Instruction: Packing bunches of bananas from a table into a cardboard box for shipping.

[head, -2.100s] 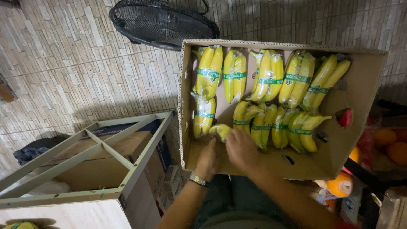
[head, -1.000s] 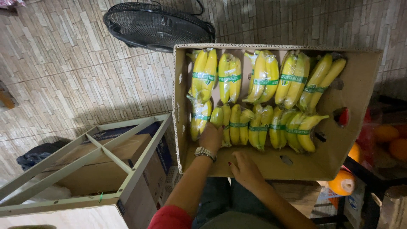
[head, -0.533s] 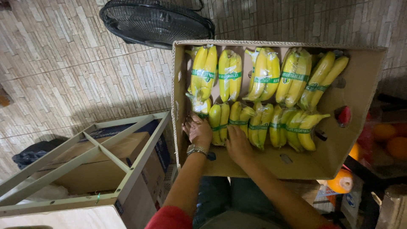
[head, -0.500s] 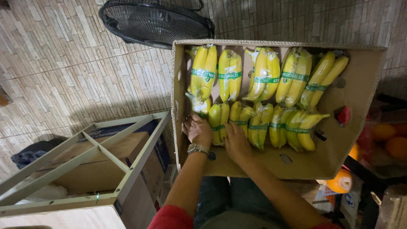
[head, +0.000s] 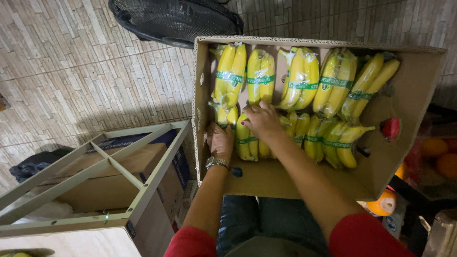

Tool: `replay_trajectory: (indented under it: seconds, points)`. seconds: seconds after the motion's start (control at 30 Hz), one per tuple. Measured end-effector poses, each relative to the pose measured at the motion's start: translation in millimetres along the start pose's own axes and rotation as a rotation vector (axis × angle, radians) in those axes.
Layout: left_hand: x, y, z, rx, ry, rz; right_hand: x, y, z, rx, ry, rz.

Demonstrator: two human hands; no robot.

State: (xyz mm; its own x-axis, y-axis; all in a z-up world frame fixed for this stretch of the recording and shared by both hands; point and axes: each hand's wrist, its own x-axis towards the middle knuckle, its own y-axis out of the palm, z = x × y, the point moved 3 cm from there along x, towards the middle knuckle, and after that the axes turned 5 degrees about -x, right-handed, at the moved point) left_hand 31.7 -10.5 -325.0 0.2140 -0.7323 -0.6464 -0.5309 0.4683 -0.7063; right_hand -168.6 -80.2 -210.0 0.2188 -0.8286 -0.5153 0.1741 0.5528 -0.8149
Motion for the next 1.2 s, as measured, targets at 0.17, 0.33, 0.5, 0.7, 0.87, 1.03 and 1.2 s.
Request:
replay_trajectory:
  seconds: [0.17, 0.33, 0.5, 0.7, 0.87, 1.03, 1.2]
  points:
    - [-40.7, -50.7, -37.7, 0.176, 0.084, -0.065, -0.6, 4.9, 4.0, 0.002, -0.037, -0.065]
    - [-55.0, -39.5, -30.7, 0.086, 0.078, -0.029, 8.7, 20.8, 5.4, -0.046, 0.023, -0.015]
    - [-80.2, -96.2, -55.6, 0.046, 0.020, -0.010, 9.2, 36.0, 10.1, -0.046, -0.035, -0.240]
    - [-45.8, 5.9, 31.2, 0.307, 0.311, -0.081, 2.3, 27.7, 17.7, 0.046, -0.020, -0.278]
    - [-17.6, 60.0, 74.1, 0.479, 0.427, -0.057, -4.3, 28.8, 10.9, 0.150, -0.023, -0.444]
    - [-35.3, 42.8, 56.0, 0.589, 0.434, -0.112, -9.6, -5.8, -7.6, 0.340, 0.065, -0.544]
    - [-79.7, -90.8, -71.3, 0.135, 0.211, -0.170, 8.3, -63.3, -34.3, 0.655, 0.396, -0.585]
